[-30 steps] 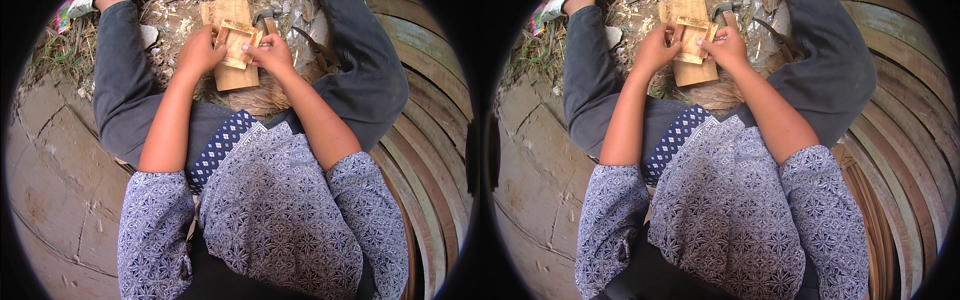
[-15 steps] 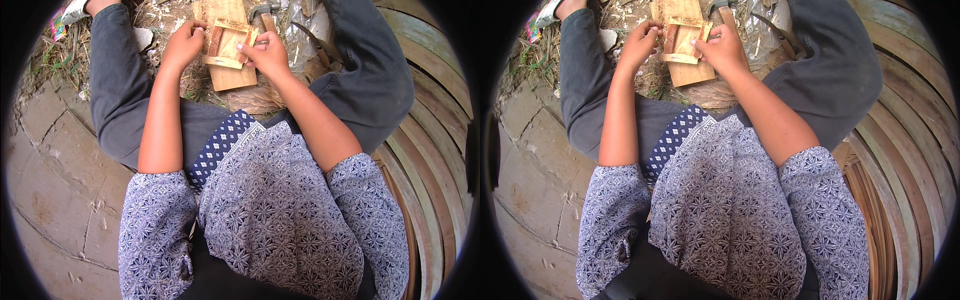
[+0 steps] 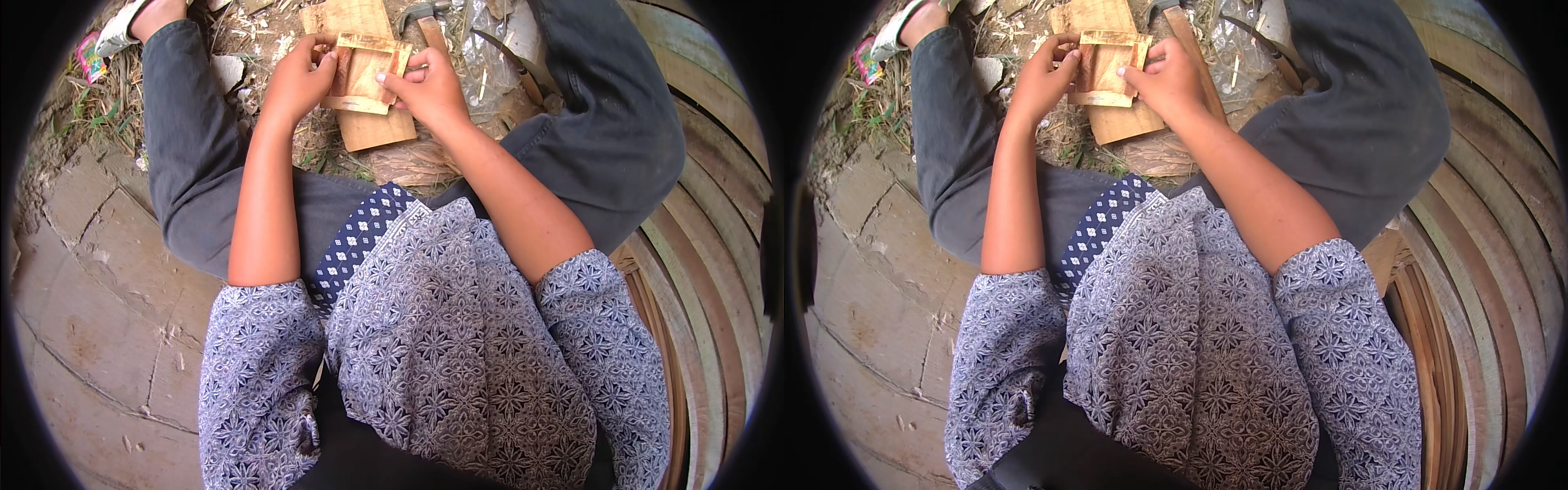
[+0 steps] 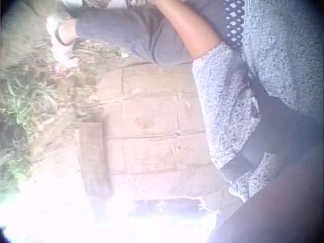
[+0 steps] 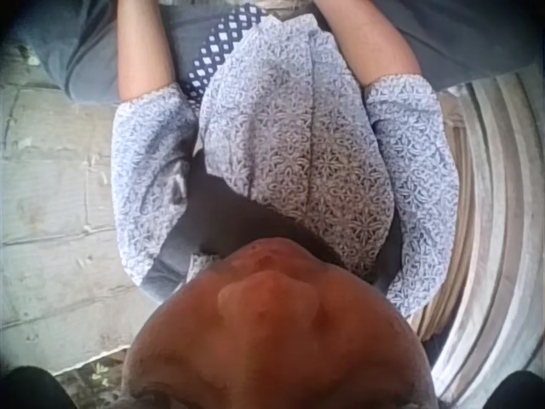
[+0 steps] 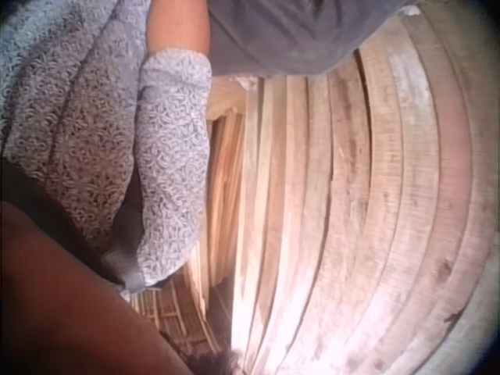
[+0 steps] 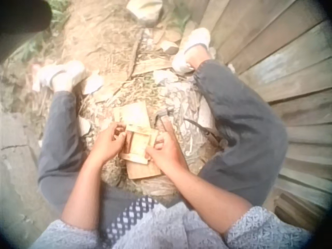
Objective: The person sits on the ground and assembles small wooden pieces into a rectangular frame. They use a hammer to drive nails into the wood, repeatedly adjusting the pieces and checking alignment. The person also uses a chisel to refine the joints.
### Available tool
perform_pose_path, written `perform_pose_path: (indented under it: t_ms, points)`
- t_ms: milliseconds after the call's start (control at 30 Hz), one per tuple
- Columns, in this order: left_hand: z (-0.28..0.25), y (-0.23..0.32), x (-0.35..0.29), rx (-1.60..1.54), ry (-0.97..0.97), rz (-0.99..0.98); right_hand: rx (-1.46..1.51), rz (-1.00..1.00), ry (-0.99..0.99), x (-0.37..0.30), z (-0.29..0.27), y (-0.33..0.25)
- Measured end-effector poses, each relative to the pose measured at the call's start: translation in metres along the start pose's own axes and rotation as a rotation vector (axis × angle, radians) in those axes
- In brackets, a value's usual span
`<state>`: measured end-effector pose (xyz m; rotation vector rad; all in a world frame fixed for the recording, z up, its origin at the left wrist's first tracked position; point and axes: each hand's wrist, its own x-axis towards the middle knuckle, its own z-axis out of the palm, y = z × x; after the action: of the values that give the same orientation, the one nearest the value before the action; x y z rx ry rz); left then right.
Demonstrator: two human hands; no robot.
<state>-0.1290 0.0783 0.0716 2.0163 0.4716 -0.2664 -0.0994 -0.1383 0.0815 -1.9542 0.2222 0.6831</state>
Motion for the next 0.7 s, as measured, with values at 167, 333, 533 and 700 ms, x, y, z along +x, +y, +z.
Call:
perform_pose_path:
  t_ms: [167, 333, 533, 700]
  points:
    - [-0.006, 0.005, -0.011, -0.049, -0.03, -0.008, -0.079, -0.116, -0.005, -0.003, -0.003, -0.017]
    - [-0.013, 0.007, -0.013, -0.082, -0.061, -0.082, -0.037, -0.137, -0.063, 0.017, -0.007, -0.015]
    - [-0.019, -0.004, -0.01, 0.272, 0.02, 0.03, 0.034, -0.152, 0.004, 0.029, -0.017, -0.018]
    - [-0.014, -0.002, -0.005, 0.334, 0.092, 0.066, -0.023, -0.142, -0.002, 0.032, -0.016, -0.003]
